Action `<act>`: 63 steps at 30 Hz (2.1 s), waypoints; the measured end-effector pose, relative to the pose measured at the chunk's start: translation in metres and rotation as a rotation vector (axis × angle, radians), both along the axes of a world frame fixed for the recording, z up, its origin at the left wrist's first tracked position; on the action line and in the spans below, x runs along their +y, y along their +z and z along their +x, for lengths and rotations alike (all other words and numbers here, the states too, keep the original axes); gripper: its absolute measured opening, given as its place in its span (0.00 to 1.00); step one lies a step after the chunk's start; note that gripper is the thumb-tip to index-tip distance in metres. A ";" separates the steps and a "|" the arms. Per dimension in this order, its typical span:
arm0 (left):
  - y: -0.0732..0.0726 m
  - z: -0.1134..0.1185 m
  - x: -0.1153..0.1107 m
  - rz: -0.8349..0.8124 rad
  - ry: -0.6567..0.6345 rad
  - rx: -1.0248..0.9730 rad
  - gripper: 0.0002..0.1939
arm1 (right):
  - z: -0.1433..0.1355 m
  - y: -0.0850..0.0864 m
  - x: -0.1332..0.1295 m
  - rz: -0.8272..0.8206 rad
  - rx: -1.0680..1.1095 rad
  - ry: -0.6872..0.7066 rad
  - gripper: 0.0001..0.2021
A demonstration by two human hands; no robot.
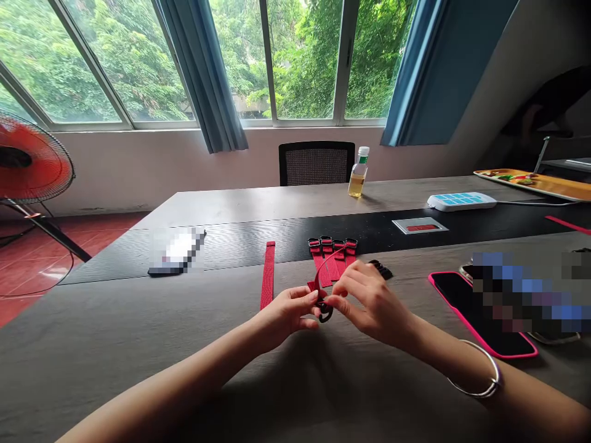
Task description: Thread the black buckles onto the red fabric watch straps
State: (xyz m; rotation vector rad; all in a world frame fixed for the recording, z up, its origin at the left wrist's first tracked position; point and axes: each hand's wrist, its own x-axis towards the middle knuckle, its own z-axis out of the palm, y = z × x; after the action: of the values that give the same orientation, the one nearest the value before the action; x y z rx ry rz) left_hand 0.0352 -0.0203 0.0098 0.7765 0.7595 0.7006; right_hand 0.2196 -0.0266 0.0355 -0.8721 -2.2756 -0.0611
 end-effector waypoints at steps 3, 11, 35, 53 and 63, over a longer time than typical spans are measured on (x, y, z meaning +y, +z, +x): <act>0.000 -0.001 0.000 0.041 -0.026 0.051 0.21 | 0.000 -0.003 0.001 -0.254 -0.005 0.113 0.13; 0.001 -0.003 -0.001 0.236 -0.093 0.230 0.18 | 0.001 0.005 0.004 -0.727 -0.030 0.226 0.09; 0.004 0.008 -0.002 0.455 0.288 0.248 0.13 | -0.008 -0.015 0.014 0.076 -0.048 -0.081 0.06; 0.013 -0.007 0.003 0.662 -0.008 0.563 0.14 | 0.002 0.008 0.013 0.378 -0.276 0.092 0.16; 0.012 -0.002 0.001 0.682 0.034 0.511 0.11 | 0.001 0.001 0.012 0.400 -0.423 0.111 0.12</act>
State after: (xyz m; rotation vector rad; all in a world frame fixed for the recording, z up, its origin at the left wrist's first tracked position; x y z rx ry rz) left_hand 0.0331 -0.0193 0.0220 1.6068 1.0049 0.8122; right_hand 0.2206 -0.0146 0.0368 -0.5562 -2.5623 -0.6830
